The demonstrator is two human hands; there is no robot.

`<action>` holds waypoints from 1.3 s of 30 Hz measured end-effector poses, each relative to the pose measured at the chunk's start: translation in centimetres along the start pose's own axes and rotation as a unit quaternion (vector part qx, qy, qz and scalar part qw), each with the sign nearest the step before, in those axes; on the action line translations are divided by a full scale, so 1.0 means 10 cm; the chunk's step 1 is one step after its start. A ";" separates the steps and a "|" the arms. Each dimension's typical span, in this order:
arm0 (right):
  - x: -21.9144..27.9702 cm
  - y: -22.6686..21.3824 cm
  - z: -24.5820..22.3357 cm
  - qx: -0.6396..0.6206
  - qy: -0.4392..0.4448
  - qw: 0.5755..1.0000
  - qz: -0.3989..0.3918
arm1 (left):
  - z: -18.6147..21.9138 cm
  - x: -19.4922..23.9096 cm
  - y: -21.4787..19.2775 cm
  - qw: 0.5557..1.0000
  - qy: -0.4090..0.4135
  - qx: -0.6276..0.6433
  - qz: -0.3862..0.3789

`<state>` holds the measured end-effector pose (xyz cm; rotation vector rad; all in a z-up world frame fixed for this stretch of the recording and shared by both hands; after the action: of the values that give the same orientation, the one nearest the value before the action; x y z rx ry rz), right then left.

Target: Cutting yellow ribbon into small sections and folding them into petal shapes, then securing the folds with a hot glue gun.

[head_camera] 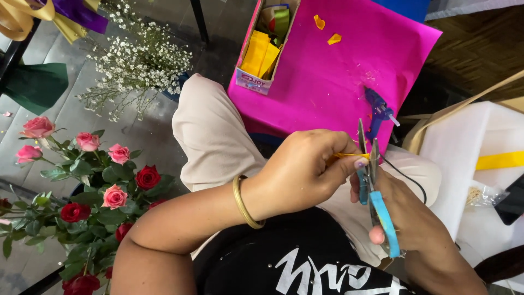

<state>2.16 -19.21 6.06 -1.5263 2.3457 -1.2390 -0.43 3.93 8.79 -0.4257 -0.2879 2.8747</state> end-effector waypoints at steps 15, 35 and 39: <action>-0.50 0.27 1.25 -0.012 0.133 0.973 0.188 | -0.77 -0.06 0.12 0.956 -0.066 0.280 0.054; -0.86 0.24 0.99 -0.293 -0.024 0.924 0.246 | -1.18 0.00 0.29 0.983 -0.117 0.143 -0.004; -0.80 0.36 0.91 -0.310 -0.011 0.919 0.244 | -1.42 -0.01 0.39 0.984 -0.134 0.121 -0.011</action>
<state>7.76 -17.46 -5.16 -0.9106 3.0044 -0.3742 3.23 2.41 -5.42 0.0083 0.0161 2.8929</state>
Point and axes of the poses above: each hand's wrist, its own x-axis away from the middle knuckle, its own y-axis out of the palm, z = x × y, the point moved 2 cm from there along -x, towards the middle knuckle, and after that the axes turned 6 degrees about -z, right-handed, at the moved point
